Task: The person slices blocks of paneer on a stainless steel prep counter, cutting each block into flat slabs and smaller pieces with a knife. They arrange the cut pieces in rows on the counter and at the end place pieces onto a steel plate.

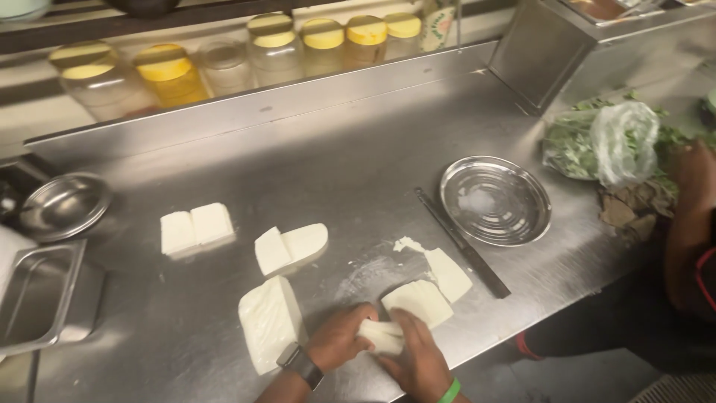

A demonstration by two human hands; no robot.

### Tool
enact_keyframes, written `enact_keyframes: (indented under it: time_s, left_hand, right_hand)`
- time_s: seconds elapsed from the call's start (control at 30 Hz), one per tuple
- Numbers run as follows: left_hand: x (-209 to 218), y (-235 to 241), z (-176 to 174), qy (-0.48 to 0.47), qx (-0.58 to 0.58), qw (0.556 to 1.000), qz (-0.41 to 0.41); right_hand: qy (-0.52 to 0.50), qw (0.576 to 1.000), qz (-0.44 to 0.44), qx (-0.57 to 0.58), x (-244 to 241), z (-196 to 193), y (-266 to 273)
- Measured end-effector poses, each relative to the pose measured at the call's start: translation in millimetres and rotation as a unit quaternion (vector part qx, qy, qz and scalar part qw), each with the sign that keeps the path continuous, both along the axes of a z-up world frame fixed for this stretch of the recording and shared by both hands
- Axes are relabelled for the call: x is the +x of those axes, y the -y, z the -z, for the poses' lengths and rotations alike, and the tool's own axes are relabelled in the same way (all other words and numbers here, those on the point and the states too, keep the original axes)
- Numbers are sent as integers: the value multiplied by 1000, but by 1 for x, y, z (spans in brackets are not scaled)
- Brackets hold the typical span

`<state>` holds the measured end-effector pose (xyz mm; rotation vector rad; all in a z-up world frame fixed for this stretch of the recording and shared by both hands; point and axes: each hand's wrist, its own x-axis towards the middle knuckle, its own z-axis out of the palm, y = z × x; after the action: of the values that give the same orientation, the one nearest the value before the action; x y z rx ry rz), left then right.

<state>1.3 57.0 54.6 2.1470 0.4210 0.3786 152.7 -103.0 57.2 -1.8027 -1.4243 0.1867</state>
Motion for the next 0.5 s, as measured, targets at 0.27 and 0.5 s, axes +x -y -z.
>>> enact_keyframes:
  time_s: [0.27, 0.5]
  left_hand:
    - [-30, 29, 7, 86, 10, 996, -7]
    - [-23, 24, 56, 63, 73, 995, -14]
  right_hand:
    - [-189, 979, 21, -68, -20, 75, 14]
    - [-39, 999, 17, 9, 21, 185, 11]
